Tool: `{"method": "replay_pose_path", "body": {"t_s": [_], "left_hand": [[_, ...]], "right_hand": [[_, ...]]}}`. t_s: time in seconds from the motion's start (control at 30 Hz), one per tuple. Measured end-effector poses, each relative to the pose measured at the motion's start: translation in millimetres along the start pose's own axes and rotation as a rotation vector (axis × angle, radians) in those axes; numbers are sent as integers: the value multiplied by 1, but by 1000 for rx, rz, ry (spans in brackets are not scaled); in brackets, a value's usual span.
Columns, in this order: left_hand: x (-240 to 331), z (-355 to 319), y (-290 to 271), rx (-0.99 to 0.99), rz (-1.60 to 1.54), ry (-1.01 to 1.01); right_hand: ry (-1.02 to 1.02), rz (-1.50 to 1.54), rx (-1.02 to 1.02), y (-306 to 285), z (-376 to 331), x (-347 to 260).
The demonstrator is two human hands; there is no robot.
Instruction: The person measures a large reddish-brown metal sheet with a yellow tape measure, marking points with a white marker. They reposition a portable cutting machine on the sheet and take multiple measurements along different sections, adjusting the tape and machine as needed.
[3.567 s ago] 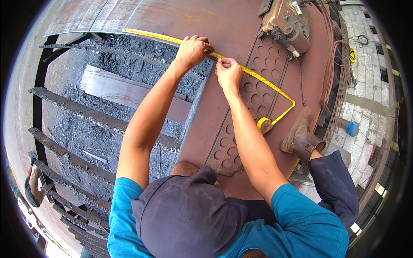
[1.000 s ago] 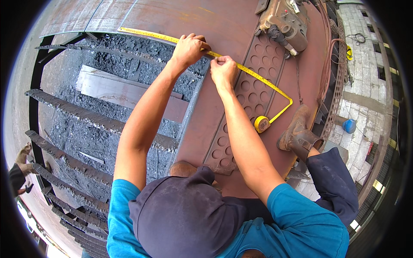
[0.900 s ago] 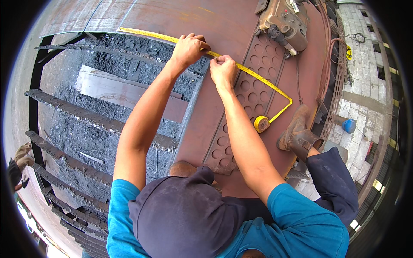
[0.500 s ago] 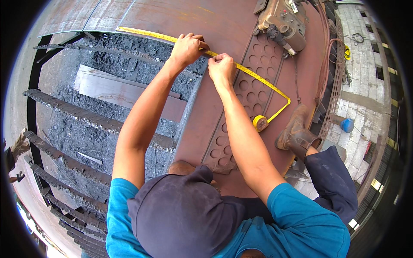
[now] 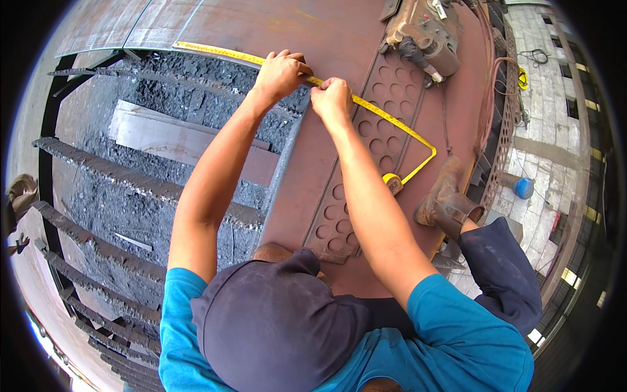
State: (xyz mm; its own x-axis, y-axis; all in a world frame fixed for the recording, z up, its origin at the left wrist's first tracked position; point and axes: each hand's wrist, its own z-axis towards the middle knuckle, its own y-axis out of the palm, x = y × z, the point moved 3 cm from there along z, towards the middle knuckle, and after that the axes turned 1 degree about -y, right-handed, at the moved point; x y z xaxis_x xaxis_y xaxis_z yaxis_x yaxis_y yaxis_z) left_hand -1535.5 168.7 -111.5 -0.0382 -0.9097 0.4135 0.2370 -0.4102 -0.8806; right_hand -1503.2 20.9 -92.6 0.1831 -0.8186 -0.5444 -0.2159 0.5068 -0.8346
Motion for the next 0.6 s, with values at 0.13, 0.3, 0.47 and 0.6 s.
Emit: {"method": "replay_pose_path", "body": {"t_s": [0.13, 0.3, 0.47, 0.6], "left_hand": [[-4, -3, 1, -7, 13, -6], [-6, -4, 0, -33, 14, -15], [-2, 0, -1, -30, 5, 8], [-2, 1, -3, -18, -11, 26]], "right_hand": [[208, 169, -887, -35, 4, -10], [150, 342, -1221, -58, -79, 6], [121, 316, -1488, -56, -154, 46], [-31, 262, -1690, -50, -200, 68]]}}
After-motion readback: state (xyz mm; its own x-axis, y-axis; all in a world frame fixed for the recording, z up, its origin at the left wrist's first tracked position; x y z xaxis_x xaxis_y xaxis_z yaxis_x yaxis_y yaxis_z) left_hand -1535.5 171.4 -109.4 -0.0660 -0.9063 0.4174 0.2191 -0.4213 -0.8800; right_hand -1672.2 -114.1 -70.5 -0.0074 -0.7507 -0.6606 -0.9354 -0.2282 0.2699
